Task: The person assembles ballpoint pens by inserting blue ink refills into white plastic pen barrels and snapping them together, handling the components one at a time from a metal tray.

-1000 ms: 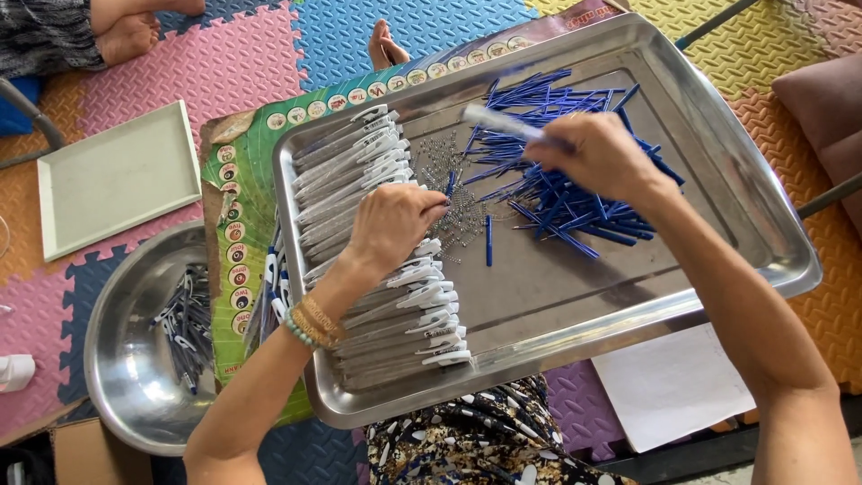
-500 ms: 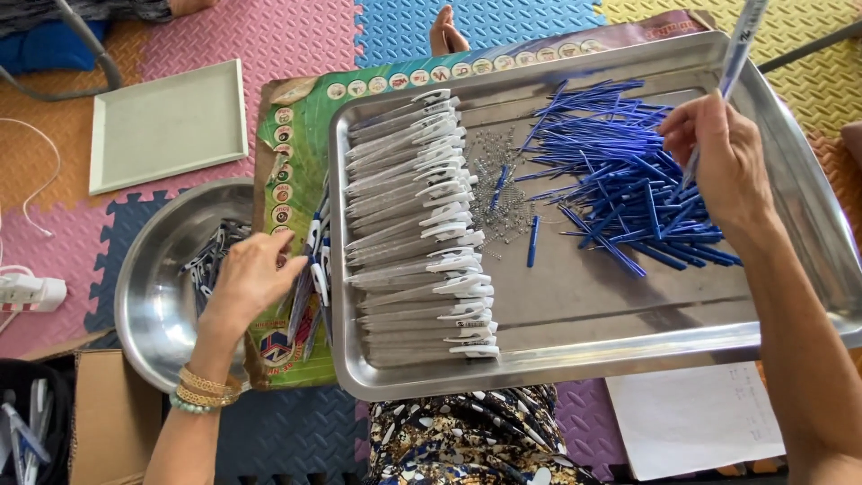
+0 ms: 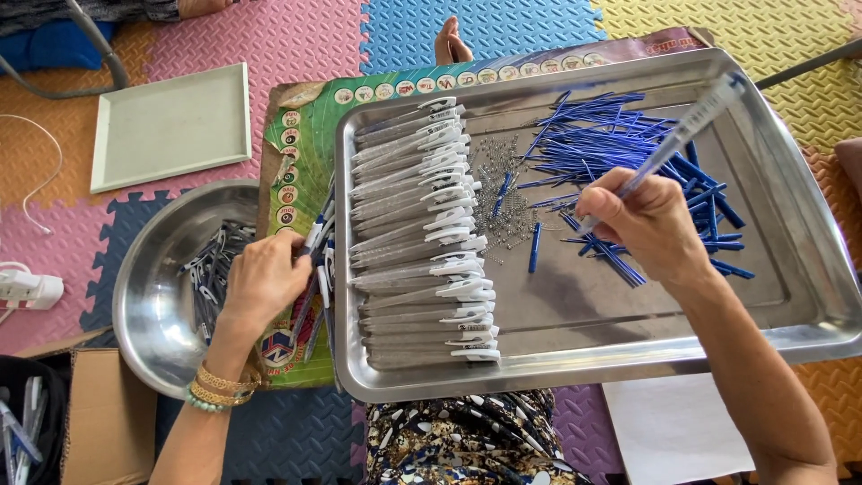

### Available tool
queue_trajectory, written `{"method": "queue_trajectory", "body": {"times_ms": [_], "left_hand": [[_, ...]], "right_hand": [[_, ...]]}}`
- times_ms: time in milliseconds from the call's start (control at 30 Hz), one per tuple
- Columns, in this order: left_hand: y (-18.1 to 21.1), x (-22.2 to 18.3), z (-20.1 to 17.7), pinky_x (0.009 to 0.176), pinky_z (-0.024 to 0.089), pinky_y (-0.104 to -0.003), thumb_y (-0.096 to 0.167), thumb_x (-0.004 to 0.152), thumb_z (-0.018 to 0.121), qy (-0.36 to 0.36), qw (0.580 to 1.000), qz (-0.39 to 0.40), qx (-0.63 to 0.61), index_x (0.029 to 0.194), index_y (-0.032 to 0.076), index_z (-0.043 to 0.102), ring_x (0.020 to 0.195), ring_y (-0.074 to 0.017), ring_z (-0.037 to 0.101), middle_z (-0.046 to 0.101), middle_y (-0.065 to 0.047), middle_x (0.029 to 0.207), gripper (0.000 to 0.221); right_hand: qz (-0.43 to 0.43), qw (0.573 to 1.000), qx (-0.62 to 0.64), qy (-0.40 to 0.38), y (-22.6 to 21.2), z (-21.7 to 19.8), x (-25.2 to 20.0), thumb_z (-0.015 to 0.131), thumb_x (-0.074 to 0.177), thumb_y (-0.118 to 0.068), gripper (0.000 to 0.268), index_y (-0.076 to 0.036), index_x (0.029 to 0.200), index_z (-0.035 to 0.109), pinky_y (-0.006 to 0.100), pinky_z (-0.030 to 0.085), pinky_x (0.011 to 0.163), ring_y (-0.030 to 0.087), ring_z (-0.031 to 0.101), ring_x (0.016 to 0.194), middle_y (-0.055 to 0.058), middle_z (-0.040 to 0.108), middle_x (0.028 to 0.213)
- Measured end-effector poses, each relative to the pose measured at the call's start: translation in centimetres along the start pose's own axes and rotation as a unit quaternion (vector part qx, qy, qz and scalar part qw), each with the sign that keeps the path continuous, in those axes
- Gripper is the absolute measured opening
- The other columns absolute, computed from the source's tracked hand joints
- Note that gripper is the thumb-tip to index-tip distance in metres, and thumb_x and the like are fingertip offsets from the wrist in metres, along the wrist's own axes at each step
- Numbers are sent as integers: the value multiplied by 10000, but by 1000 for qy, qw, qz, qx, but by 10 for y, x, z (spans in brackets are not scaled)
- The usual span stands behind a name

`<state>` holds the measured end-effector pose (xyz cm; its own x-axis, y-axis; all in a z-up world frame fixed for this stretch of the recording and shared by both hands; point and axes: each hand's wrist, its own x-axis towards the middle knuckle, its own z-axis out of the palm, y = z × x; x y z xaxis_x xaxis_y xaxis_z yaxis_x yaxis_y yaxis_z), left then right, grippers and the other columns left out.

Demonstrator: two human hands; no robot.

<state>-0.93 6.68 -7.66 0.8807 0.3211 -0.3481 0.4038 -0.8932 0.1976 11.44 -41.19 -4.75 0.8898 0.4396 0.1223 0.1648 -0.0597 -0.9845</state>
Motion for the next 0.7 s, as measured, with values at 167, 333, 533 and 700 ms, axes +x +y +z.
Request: {"method": "queue_trajectory", "body": {"times_ms": [167, 333, 533, 700], "left_hand": [[5, -27, -23, 926, 642, -510, 191, 1046, 743, 112, 971, 78, -199, 1347, 73, 752, 1038, -364, 825, 844, -199, 1122, 323], [74, -58, -37, 959, 661, -457, -10, 946, 758, -7, 855, 168, -490, 1385, -19, 710, 1037, -289, 801, 841, -215, 1131, 442], [113, -41, 5, 1004, 667, -388, -24, 959, 753, -174, 713, 274, -622, 1581, -15, 559, 1084, -179, 754, 737, -121, 1187, 652], [131, -43, 7, 1033, 658, -404, -5, 1050, 657, -197, 674, 288, -651, 1605, -34, 542, 1100, -179, 759, 766, -167, 1222, 567]], "right_hand": [[-43, 997, 50, 27, -24, 43, -6, 696, 1098, -117, 216, 70, 1003, 752, 341, 667, 675, 201, 747, 703, 196, 744, 832], [-49, 996, 74, 1, -47, 92, -6, 748, 980, 30, 195, 125, 1149, 727, 391, 713, 827, 250, 823, 831, 230, 800, 912], [-95, 991, 94, -20, -26, 121, 7, 772, 972, 59, 191, 78, 1154, 718, 348, 716, 838, 223, 835, 898, 208, 795, 1019], [-100, 994, 35, 0, -18, 127, 7, 835, 971, -8, 184, 38, 1132, 759, 351, 691, 878, 235, 835, 942, 180, 768, 1022]]}}
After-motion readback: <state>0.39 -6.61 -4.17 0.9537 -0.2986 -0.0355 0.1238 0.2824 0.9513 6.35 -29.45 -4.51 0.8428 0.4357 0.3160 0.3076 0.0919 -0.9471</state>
